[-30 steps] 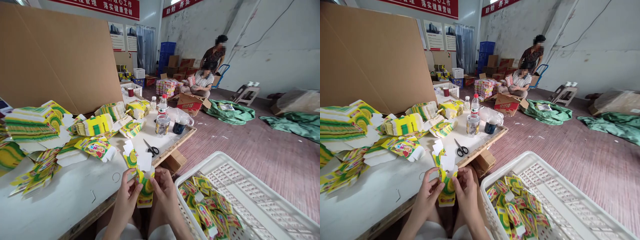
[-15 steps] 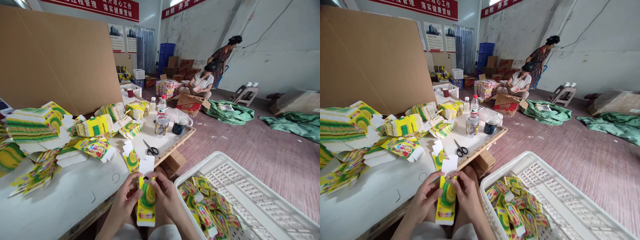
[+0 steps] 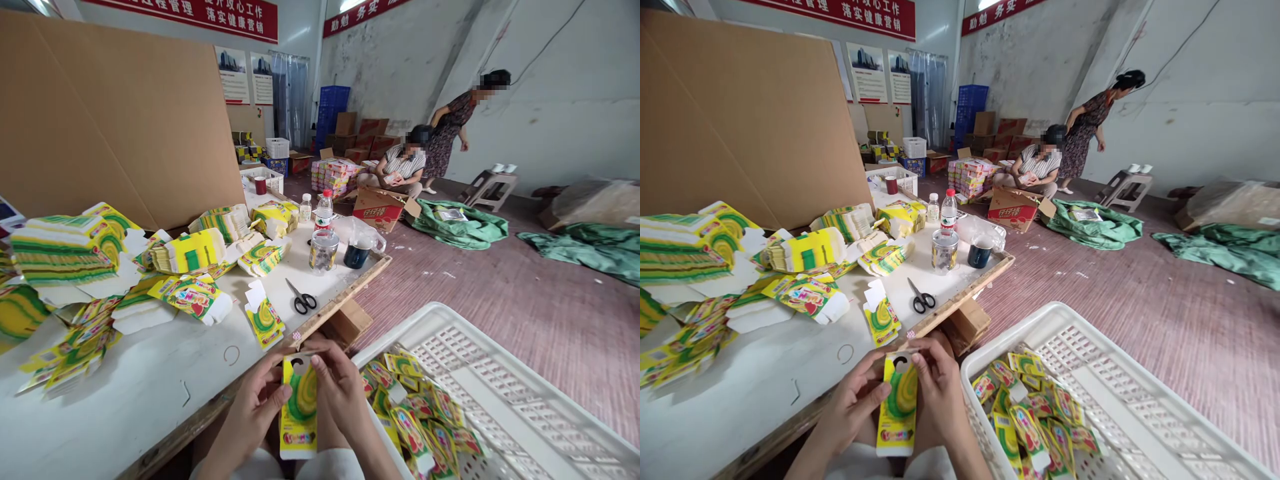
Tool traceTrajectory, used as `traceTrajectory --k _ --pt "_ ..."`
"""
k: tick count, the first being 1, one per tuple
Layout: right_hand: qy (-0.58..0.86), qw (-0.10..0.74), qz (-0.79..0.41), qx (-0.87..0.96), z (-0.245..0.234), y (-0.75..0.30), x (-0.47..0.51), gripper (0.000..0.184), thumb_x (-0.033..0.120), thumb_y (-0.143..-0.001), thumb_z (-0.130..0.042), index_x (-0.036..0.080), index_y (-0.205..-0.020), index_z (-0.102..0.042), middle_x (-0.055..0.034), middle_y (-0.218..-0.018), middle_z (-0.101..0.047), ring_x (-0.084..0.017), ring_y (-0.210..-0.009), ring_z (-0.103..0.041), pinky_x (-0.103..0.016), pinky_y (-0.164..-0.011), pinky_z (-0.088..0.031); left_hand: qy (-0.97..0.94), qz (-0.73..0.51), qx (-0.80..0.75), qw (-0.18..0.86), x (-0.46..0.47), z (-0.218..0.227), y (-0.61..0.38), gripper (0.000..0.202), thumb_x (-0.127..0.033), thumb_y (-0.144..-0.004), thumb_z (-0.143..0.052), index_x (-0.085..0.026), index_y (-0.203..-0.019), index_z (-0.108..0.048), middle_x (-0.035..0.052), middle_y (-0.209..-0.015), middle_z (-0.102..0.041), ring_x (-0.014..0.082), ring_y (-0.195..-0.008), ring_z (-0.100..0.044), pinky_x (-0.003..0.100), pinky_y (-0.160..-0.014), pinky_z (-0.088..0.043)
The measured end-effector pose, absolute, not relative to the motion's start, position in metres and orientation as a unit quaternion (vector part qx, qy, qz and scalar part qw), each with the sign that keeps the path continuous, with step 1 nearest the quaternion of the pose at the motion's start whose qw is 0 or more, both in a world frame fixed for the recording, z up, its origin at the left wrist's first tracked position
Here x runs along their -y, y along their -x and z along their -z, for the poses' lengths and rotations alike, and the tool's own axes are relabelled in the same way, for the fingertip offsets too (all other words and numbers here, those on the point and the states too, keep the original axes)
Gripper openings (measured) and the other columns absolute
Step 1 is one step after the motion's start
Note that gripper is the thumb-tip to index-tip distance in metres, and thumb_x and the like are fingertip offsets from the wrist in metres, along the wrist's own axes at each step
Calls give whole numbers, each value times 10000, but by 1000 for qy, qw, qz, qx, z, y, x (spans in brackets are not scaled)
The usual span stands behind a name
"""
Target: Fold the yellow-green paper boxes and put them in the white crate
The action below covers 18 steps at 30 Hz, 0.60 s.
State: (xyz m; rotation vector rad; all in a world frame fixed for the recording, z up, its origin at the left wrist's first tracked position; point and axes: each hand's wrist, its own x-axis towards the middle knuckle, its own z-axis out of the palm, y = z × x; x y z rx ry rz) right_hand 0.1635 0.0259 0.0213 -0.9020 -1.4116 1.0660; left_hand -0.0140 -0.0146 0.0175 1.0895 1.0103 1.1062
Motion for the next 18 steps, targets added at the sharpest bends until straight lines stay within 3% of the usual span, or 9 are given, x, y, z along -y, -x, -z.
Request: traceTrajectory --k 2,4,7,9,14,18 --pt "385 537 -404 633 -24 -167 -26 386 508 -1009 -483 246 -956 -762 -71 -966 -677 -229 -962 -638 -323 -862 -501 -476 -478 -438 595 12 -18 14 473 -376 -905 -683 -240 -1344 -570 128 -1374 -679 307 -1237 -644 397 -1008 -531" --pt "399 505 -399 653 -28 -171 -26 435 537 -1000 -468 231 -971 -776 -71 -935 -666 -231 -916 -635 -324 -816 -500 -473 -485 -449 582 10 -18 14 425 -374 -907 -679 -246 -1303 -589 112 -1358 -694 290 -1216 -660 375 -1004 -538" --pt "434 395 -444 677 -29 -172 -26 329 392 -934 -619 220 -1207 -683 -15 -806 -673 -181 -694 -619 -262 -613 -461 -486 -481 -476 553 9 -17 14 405 -380 -918 -659 -249 -1294 -585 108 -1354 -698 284 -1206 -669 368 -998 -544" --pt "455 347 -452 684 -27 -169 -25 402 240 -876 -644 216 -1274 -595 26 -745 -672 -156 -611 -597 -235 -555 -422 -513 -460 -491 533 9 -17 15 409 -377 -941 -620 -247 -1325 -567 118 -1387 -673 290 -1232 -654 377 -1004 -540" --pt "496 345 -409 683 -19 -161 -26 307 131 -819 -548 220 -1114 -553 32 -735 -678 -171 -629 -641 -230 -573 -432 -583 -413 -494 496 12 -13 16 436 -344 -990 -515 -238 -1413 -506 135 -1522 -544 301 -1378 -529 422 -1093 -480" --pt "534 322 -344 702 -15 -157 -27 345 112 -791 -511 213 -1117 -559 16 -738 -677 -194 -616 -655 -251 -585 -425 -596 -406 -502 477 13 -10 17 434 -317 -999 -486 -250 -1427 -497 126 -1543 -520 296 -1386 -522 409 -1083 -491"
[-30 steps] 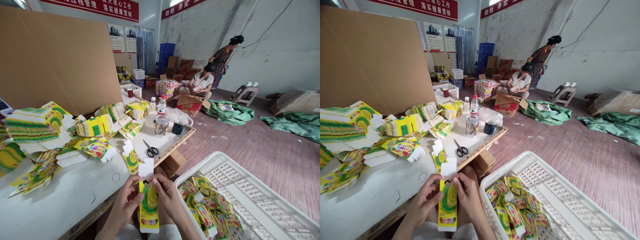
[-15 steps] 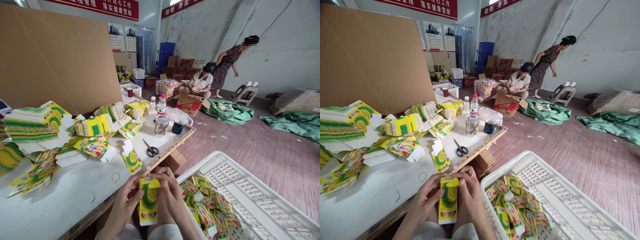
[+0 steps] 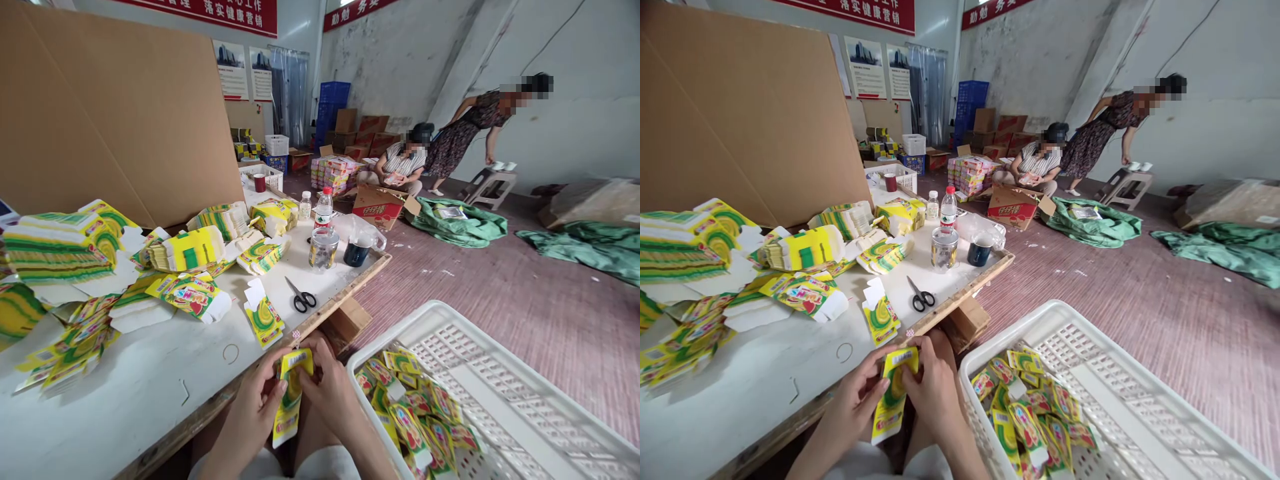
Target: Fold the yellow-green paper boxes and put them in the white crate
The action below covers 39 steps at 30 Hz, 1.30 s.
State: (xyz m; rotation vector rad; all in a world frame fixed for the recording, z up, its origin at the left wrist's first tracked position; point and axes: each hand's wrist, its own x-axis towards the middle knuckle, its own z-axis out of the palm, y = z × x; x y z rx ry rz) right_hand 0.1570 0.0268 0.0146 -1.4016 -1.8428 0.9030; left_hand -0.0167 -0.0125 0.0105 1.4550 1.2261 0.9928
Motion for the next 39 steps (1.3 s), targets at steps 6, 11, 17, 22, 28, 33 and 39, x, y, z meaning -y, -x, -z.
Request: traceTrajectory --k 6,11,17,22,28,33,39 --pt "529 315 -343 709 -12 -156 -27 338 157 -824 -510 215 -1153 -566 -25 -847 -729 -201 -681 -690 -255 -617 -472 -570 -412 -519 486 13 -11 16 458 -326 -987 -506 -220 -1432 -485 149 -1500 -562 307 -1350 -559 409 -1041 -524" --pt "471 324 -417 706 -18 -162 -27 377 150 -799 -553 229 -1168 -564 7 -881 -730 -153 -662 -658 -215 -604 -474 -551 -423 -504 514 14 -11 16 476 -359 -975 -531 -214 -1426 -491 149 -1487 -577 308 -1357 -553 412 -1049 -520" --pt "506 294 -395 708 -18 -159 -27 416 94 -762 -565 241 -1151 -590 24 -802 -727 -168 -635 -652 -232 -599 -457 -551 -432 -487 522 17 -13 14 454 -361 -979 -536 -224 -1412 -511 140 -1526 -539 302 -1389 -519 415 -1107 -473" --pt "467 341 -424 697 -27 -162 -26 414 135 -822 -609 257 -1218 -619 -9 -957 -756 -200 -794 -710 -262 -706 -529 -526 -445 -492 532 16 -17 16 482 -400 -949 -596 -236 -1398 -534 139 -1464 -608 314 -1301 -605 400 -1032 -527" --pt "395 418 -511 639 -33 -170 -29 301 400 -965 -598 248 -1199 -713 -83 -1166 -743 -266 -1109 -681 -362 -948 -540 -478 -477 -467 571 14 -25 14 455 -400 -909 -667 -258 -1335 -590 123 -1337 -711 302 -1181 -689 376 -966 -567" --pt "381 463 -568 564 -19 -165 -30 308 463 -895 -701 230 -1090 -752 -83 -1043 -768 -254 -959 -721 -366 -875 -570 -477 -477 -464 575 14 -22 10 473 -402 -899 -674 -219 -1327 -592 147 -1338 -704 315 -1200 -675 404 -997 -548" --pt "375 470 -590 540 -17 -162 -29 301 450 -856 -754 236 -1066 -767 -76 -998 -771 -257 -958 -721 -365 -858 -578 -495 -481 -475 546 11 -18 10 478 -397 -912 -654 -217 -1349 -583 152 -1367 -682 322 -1263 -632 438 -1060 -503"
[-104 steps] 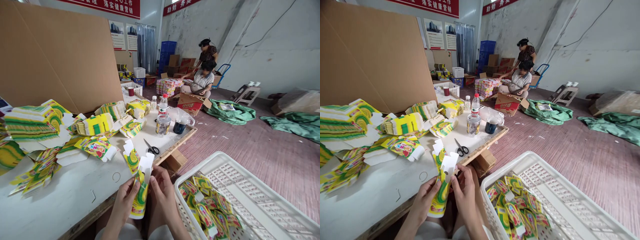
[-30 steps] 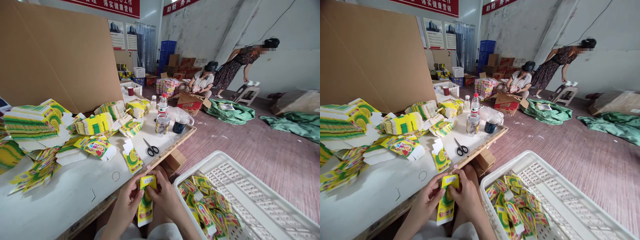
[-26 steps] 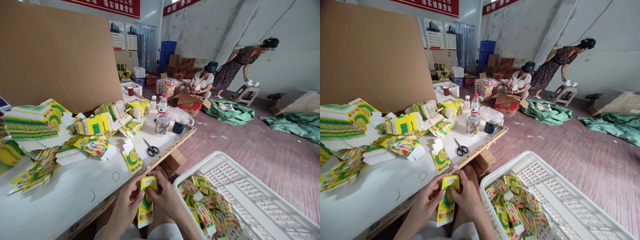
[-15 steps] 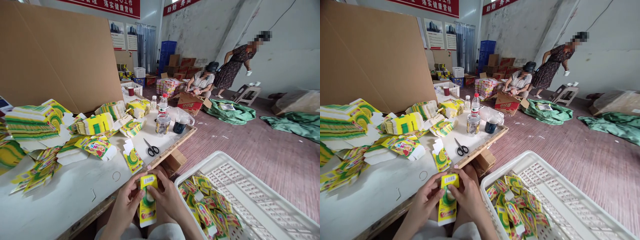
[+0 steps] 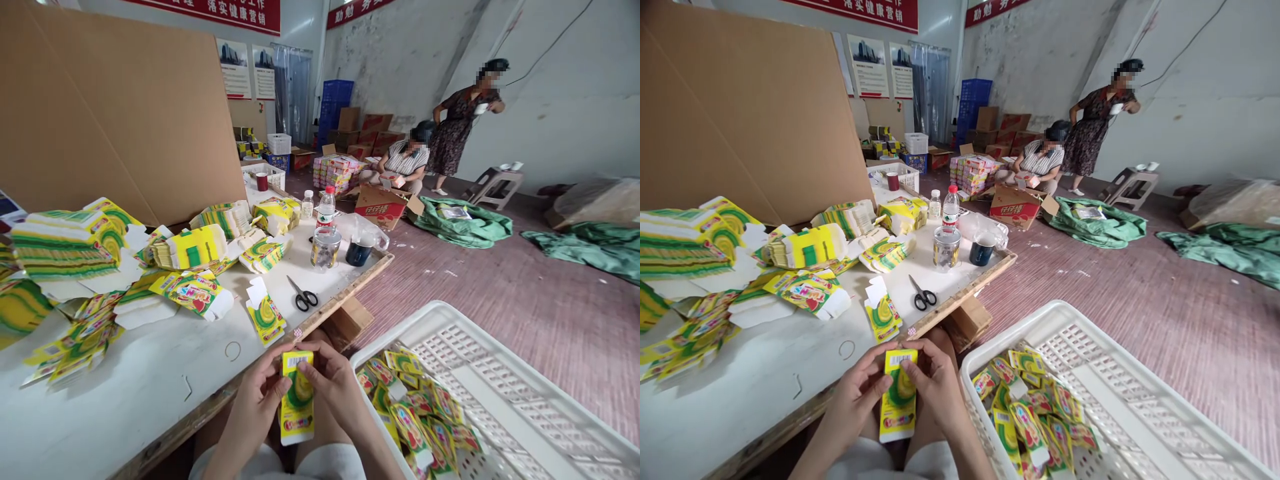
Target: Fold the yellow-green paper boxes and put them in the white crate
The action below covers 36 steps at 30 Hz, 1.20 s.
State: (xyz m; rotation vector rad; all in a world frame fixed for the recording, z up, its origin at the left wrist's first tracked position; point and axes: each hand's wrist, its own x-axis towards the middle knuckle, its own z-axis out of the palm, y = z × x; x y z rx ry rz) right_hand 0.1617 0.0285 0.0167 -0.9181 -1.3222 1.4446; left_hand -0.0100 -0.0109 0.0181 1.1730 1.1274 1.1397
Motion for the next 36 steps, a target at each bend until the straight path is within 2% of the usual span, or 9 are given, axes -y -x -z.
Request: traceTrajectory --k 5,10,13,16,20,24,30,33,36 --pt "384 476 -597 519 -18 -164 -31 335 527 -870 -708 230 -998 -799 -81 -952 -791 -253 -867 -733 -385 -815 -596 -496 -472 -476 552 10 -15 9 495 -408 -907 -656 -214 -1356 -579 152 -1381 -673 327 -1259 -635 431 -1032 -525" --pt "387 489 -590 513 -16 -162 -32 350 537 -839 -738 216 -961 -807 -84 -907 -800 -256 -817 -743 -391 -796 -598 -496 -469 -479 552 11 -16 6 510 -422 -886 -682 -187 -1329 -592 169 -1299 -723 324 -1154 -696 402 -950 -566" --pt "393 497 -582 509 -17 -160 -30 309 507 -838 -751 213 -913 -807 -86 -899 -799 -266 -858 -741 -405 -851 -583 -496 -479 -492 532 10 -19 5 447 -430 -904 -658 -195 -1283 -642 151 -1302 -725 313 -1166 -690 389 -969 -558" --pt "392 515 -576 500 -19 -157 -27 308 486 -836 -760 220 -990 -780 -92 -971 -790 -279 -950 -730 -415 -900 -570 -496 -487 -516 501 8 -22 5 383 -435 -921 -633 -206 -1221 -696 128 -1319 -718 307 -1190 -676 380 -989 -548" --pt "407 548 -539 493 -19 -153 -22 334 449 -847 -757 217 -1083 -712 -88 -996 -769 -251 -909 -722 -357 -827 -587 -477 -508 -521 493 6 -22 1 377 -438 -912 -646 -222 -1217 -700 107 -1307 -729 301 -1172 -688 374 -976 -561" --pt "436 554 -484 518 -19 -150 -18 216 415 -896 -706 212 -965 -737 -61 -908 -770 -218 -821 -715 -302 -753 -577 -472 -521 -513 492 6 -22 -2 339 -431 -902 -660 -212 -1153 -723 109 -1256 -755 298 -1131 -710 354 -936 -578" --pt "428 551 -467 543 -22 -157 -17 227 428 -863 -734 209 -813 -765 -69 -806 -783 -237 -764 -734 -318 -713 -584 -500 -498 -500 503 7 -23 -5 285 -399 -902 -667 -193 -1085 -741 117 -1172 -781 293 -1081 -726 352 -903 -589" --pt "469 527 -407 580 -24 -180 -15 232 427 -892 -691 211 -841 -757 -81 -841 -784 -251 -788 -731 -326 -705 -570 -515 -486 -478 519 3 -20 -5 350 -387 -920 -649 -203 -1215 -688 134 -1235 -754 285 -1114 -718 377 -948 -583" --pt "570 509 -233 602 -27 -221 -13 235 423 -927 -624 218 -909 -738 -86 -890 -762 -252 -775 -684 -345 -689 -527 -535 -490 -516 455 -6 -12 4 422 -408 -944 -602 -215 -1319 -627 137 -1280 -736 283 -1175 -699 405 -996 -569"
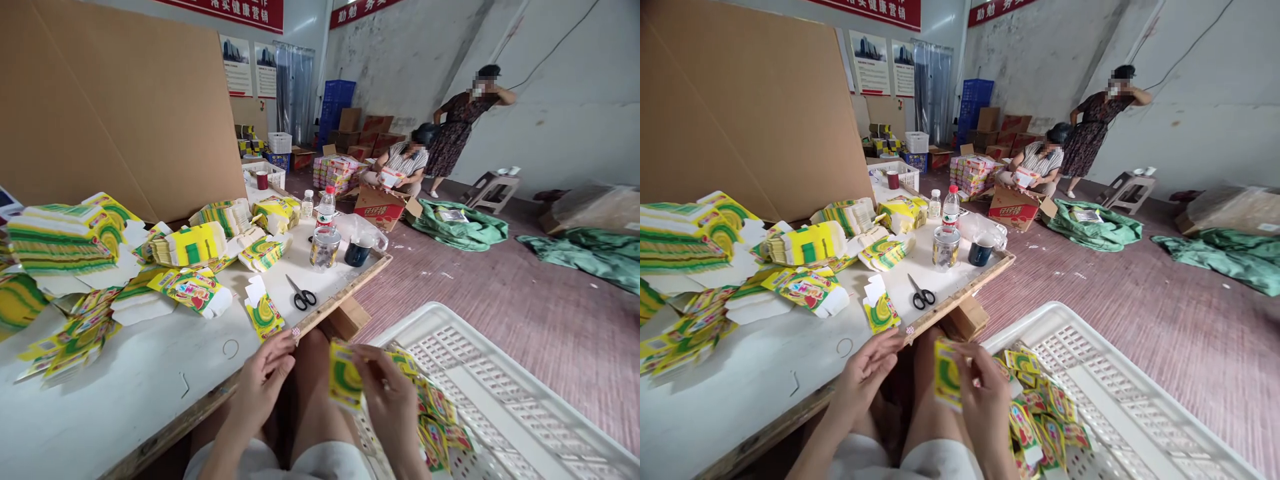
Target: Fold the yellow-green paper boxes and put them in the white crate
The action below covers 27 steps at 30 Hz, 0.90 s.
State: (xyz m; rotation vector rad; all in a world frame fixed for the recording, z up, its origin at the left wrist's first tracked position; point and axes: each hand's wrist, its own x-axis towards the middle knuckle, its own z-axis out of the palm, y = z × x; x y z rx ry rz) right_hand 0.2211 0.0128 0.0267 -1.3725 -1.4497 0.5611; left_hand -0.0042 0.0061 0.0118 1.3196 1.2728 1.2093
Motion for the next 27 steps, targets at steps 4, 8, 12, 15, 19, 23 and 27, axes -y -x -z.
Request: traceTrajectory --k 4,8,12,15,19,23,27 --pt "646 461 -7 608 -30 -263 -13 330 484 -937 -560 208 -884 -733 -128 -975 -710 -300 -872 -622 -422 -767 -472 -545 -489 -597 328 -23 6 26 355 -423 -910 -632 -222 -1193 -710 139 -1314 -713 324 -1279 -617 492 -1107 -468" --pt "618 447 -64 644 -23 -240 -28 297 425 -969 -527 212 -884 -715 -110 -932 -699 -285 -899 -608 -407 -786 -465 -553 -476 -627 273 -36 27 38 311 -385 -864 -663 -210 -1107 -747 153 -1299 -713 356 -1287 -590 560 -1142 -400" --pt "593 421 -128 675 -6 -173 -62 223 297 -960 -548 223 -866 -737 -79 -929 -727 -257 -908 -614 -378 -825 -456 -575 -445 -637 256 -39 40 38 277 -309 -844 -643 -202 -1071 -762 153 -1207 -763 352 -1191 -662 544 -1074 -479" --pt "591 385 -146 694 6 -125 -88 166 211 -922 -600 221 -870 -757 -80 -971 -744 -284 -963 -612 -415 -865 -405 -584 -432 -640 249 -40 41 39 249 -264 -845 -623 -211 -1040 -768 142 -1169 -784 336 -1148 -695 514 -1042 -512" --pt "593 345 -171 707 15 -87 -105 39 189 -821 -726 191 -819 -765 -128 -961 -746 -342 -1007 -599 -487 -945 -347 -582 -430 -642 253 -39 39 40 242 -216 -834 -613 -226 -1017 -771 124 -1141 -797 324 -1112 -717 490 -1008 -533" --pt "607 343 -201 688 19 -79 -106 107 146 -742 -771 166 -845 -750 -164 -973 -743 -384 -1042 -587 -514 -968 -333 -564 -445 -641 273 -39 37 37 235 -209 -808 -638 -224 -994 -781 132 -1135 -796 352 -1106 -711 520 -996 -520" --pt "599 386 -255 654 19 -83 -105 86 114 -797 -675 182 -829 -716 -112 -868 -750 -333 -966 -630 -496 -981 -344 -522 -488 -630 302 -38 37 36 191 -264 -784 -701 -238 -950 -790 119 -1082 -805 355 -1073 -713 511 -1008 -504"
